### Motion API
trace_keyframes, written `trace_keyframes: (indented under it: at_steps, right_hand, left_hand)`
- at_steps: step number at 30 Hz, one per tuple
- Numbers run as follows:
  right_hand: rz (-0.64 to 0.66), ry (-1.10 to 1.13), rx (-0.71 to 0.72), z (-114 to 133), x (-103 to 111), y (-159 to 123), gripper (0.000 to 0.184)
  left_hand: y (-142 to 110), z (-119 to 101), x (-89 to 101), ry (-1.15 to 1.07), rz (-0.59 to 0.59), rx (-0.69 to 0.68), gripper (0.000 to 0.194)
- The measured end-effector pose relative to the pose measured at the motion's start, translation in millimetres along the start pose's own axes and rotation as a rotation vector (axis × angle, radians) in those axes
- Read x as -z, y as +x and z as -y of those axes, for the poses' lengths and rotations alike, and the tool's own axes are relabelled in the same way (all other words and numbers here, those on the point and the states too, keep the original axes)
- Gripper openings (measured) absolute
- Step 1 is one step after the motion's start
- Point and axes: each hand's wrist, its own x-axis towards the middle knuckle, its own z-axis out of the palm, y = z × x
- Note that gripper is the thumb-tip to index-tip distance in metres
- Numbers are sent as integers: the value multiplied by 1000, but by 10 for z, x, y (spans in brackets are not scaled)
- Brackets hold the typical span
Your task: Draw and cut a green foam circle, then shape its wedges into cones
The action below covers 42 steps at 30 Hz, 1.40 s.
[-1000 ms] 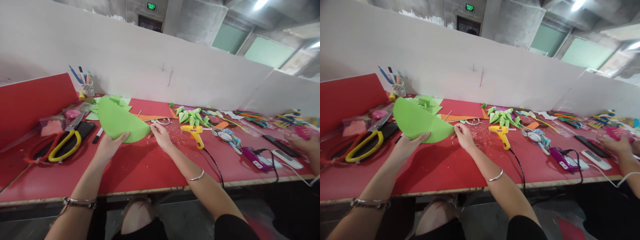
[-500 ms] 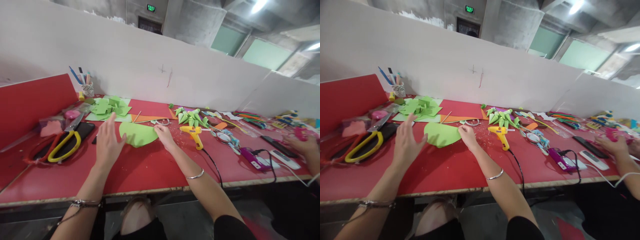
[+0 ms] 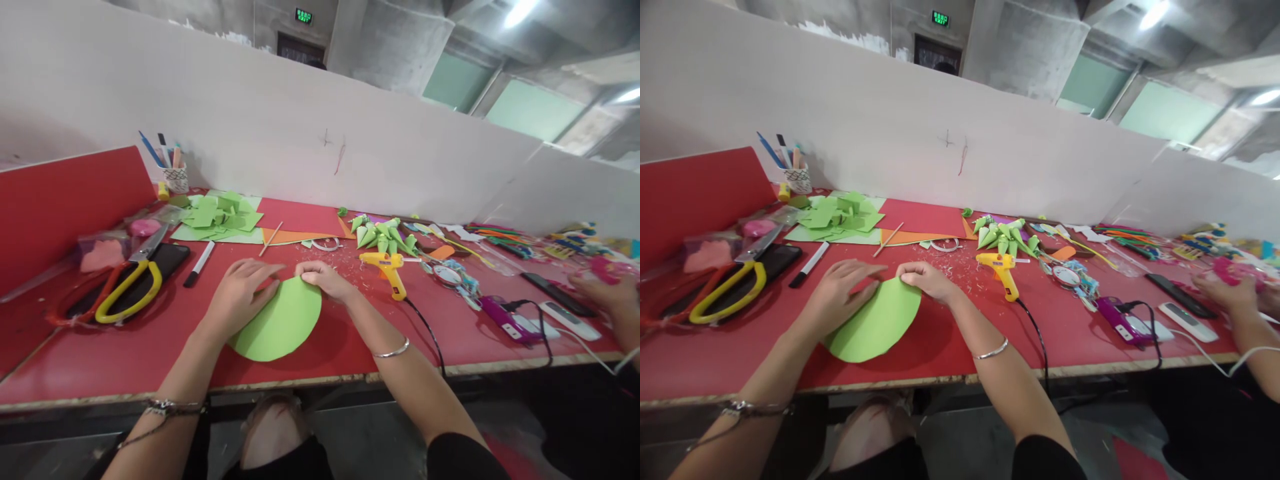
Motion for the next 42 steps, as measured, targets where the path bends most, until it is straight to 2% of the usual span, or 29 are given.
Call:
trace_keyframes:
  at_steps: [3, 7, 11, 15, 20, 25, 36, 42]
  right_hand:
    - [-56, -193, -27, -31, 5, 27, 16]
    - [-168, -398, -35, -90, -20, 66, 22]
    - [-157, -471, 66, -80, -140, 62, 25]
    - [-167, -547, 133, -31, -257, 50, 27]
    - [-113, -407, 131, -40, -267, 69, 30]
    - [-99, -262, 95, -91, -179, 96, 29]
    - [-116, -188, 18, -112, 7, 102, 33]
    - [-182, -210, 17, -151, 110, 103, 31]
  left_hand:
    - [-23, 55, -34, -43, 139, 124, 32]
    - [-38, 65, -59, -38, 248, 261, 29]
    - [-16, 11, -70, -50, 311, 259, 26]
    - [11, -31, -71, -29, 315, 248, 20]
    - [23, -81, -38, 134, 334, 270, 20]
    - [39, -113, -4, 273, 293, 294, 22]
    - [-36, -20, 49, 257, 311, 317, 20]
    - [-52, 28, 103, 218, 362, 346, 20]
